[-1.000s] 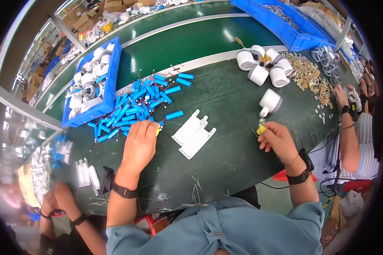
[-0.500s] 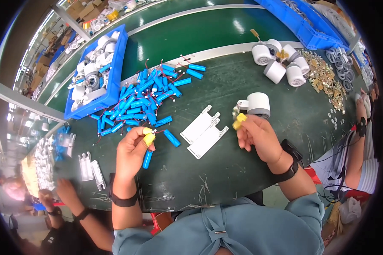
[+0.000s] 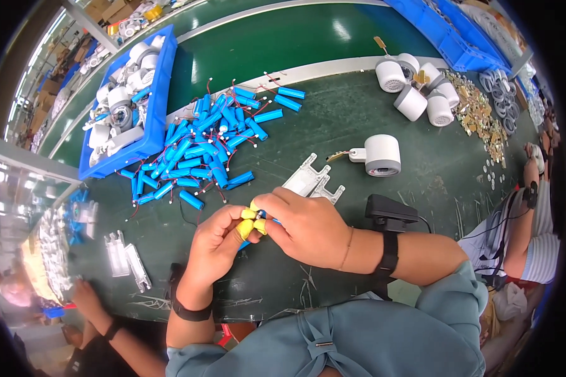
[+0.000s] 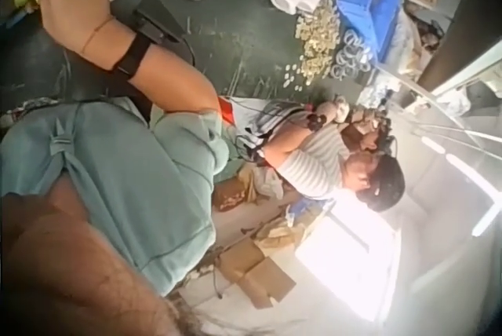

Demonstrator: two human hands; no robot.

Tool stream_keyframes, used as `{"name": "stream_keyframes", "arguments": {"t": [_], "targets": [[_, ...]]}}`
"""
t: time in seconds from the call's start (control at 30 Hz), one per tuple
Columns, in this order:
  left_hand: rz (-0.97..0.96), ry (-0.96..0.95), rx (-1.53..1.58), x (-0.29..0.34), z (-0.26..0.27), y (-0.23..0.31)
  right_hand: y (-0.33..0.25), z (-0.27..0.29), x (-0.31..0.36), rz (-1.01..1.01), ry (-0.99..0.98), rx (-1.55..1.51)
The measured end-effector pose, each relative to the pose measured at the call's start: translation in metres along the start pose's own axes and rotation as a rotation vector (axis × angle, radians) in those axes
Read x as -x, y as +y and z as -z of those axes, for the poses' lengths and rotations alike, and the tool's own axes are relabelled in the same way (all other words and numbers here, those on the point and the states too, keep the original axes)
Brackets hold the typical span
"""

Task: The person assembles electronic devices by connecting a battery to a circuit board, inserting them into a white plastic housing, and snapping on a cover. This process is repeated multiple times to complete several units.

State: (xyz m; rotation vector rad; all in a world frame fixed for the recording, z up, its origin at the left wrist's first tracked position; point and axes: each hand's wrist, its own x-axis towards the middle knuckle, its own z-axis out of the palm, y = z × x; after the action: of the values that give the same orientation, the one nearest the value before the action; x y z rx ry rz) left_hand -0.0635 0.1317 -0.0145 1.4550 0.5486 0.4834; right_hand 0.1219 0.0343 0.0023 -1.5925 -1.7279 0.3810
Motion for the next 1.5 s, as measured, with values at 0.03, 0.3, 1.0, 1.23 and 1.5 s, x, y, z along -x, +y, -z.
{"name": "stream_keyframes", "arguments": {"t": [0.03, 0.3, 1.0, 1.23, 1.5], "targets": [[-0.007, 0.01, -0.015, 0.001, -0.002, 0.0, -0.001, 0.0, 0.0, 0.007, -0.013, 0.009], [-0.034, -0.003, -0.183, 0.003, 0.004, -0.001, 0.005, -0.002, -0.01, -0.002, 0.031, -0.243], [-0.126, 0.116, -0.446, 0.003, 0.003, 0.003, 0.036, 0.077, 0.056, -0.905, 0.184, -1.26], [-0.023, 0.099, -0.293, 0.001, 0.0, 0.004, 0.055, 0.05, 0.02, -0.917, 0.208, -1.575], [-0.039, 0.086, -0.224, 0.006, 0.001, 0.006, 0.047, 0.044, 0.023, -0.934, 0.268, -1.408]]}}
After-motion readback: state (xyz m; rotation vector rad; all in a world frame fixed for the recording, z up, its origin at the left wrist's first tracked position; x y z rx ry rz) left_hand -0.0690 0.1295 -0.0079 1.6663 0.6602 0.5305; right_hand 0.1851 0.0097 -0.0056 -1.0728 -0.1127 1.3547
